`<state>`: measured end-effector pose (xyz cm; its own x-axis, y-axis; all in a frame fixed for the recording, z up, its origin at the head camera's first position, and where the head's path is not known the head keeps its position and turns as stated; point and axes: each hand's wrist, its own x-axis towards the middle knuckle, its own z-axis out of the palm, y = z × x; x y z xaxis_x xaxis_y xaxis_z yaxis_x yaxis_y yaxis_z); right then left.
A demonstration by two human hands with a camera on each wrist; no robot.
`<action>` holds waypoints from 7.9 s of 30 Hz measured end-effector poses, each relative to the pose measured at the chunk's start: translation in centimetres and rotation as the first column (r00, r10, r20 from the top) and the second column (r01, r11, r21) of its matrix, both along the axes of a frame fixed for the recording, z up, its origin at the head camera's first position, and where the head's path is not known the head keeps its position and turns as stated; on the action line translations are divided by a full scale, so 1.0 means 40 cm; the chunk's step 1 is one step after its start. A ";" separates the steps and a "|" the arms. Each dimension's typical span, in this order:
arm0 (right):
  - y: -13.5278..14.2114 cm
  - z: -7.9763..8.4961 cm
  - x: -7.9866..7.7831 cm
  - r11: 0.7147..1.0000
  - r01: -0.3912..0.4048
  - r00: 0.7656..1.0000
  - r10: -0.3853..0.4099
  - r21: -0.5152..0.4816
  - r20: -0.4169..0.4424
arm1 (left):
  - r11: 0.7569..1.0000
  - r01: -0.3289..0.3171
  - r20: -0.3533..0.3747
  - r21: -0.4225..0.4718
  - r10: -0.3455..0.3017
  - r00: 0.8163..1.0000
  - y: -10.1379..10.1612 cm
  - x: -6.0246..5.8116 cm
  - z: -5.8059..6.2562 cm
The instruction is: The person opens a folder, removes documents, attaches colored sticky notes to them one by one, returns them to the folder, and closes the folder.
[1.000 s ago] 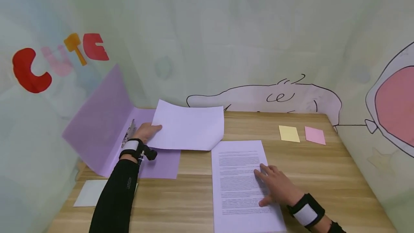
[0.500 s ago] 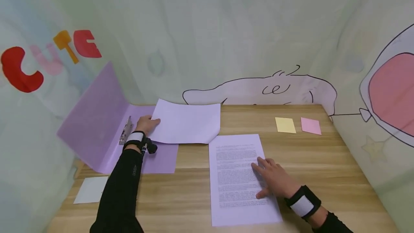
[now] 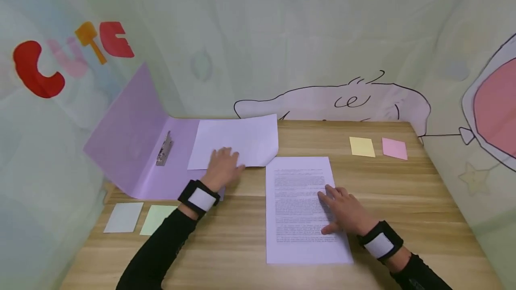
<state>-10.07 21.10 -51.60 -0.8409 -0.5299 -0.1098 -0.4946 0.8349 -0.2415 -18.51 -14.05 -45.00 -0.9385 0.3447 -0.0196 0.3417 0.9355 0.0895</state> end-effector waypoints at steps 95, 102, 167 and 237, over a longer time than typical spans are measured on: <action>-0.003 0.085 -0.039 0.911 0.264 0.963 -0.229 -0.317 0.143 | 0.691 -0.178 0.188 0.701 0.062 0.980 -0.144 0.130 0.049; -0.045 0.120 -0.063 0.914 0.190 0.977 -0.138 -0.359 0.165 | 0.606 -0.155 0.197 0.780 -0.002 0.980 0.013 0.081 0.051; -0.084 0.173 -0.134 0.618 0.345 0.936 -0.167 -0.707 0.311 | 0.738 0.535 -0.368 0.411 -0.402 0.838 0.313 0.043 0.007; 0.160 0.074 -0.152 0.551 0.686 0.727 -0.516 -0.474 0.453 | 0.429 0.066 -0.031 0.901 -0.089 0.996 0.242 0.046 0.058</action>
<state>-16.17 27.48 -48.63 -0.9746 0.0693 -0.2128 0.2148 0.5569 -0.8023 -16.67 -4.38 -42.69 -0.9102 0.2487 0.3313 0.3964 0.2906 0.8709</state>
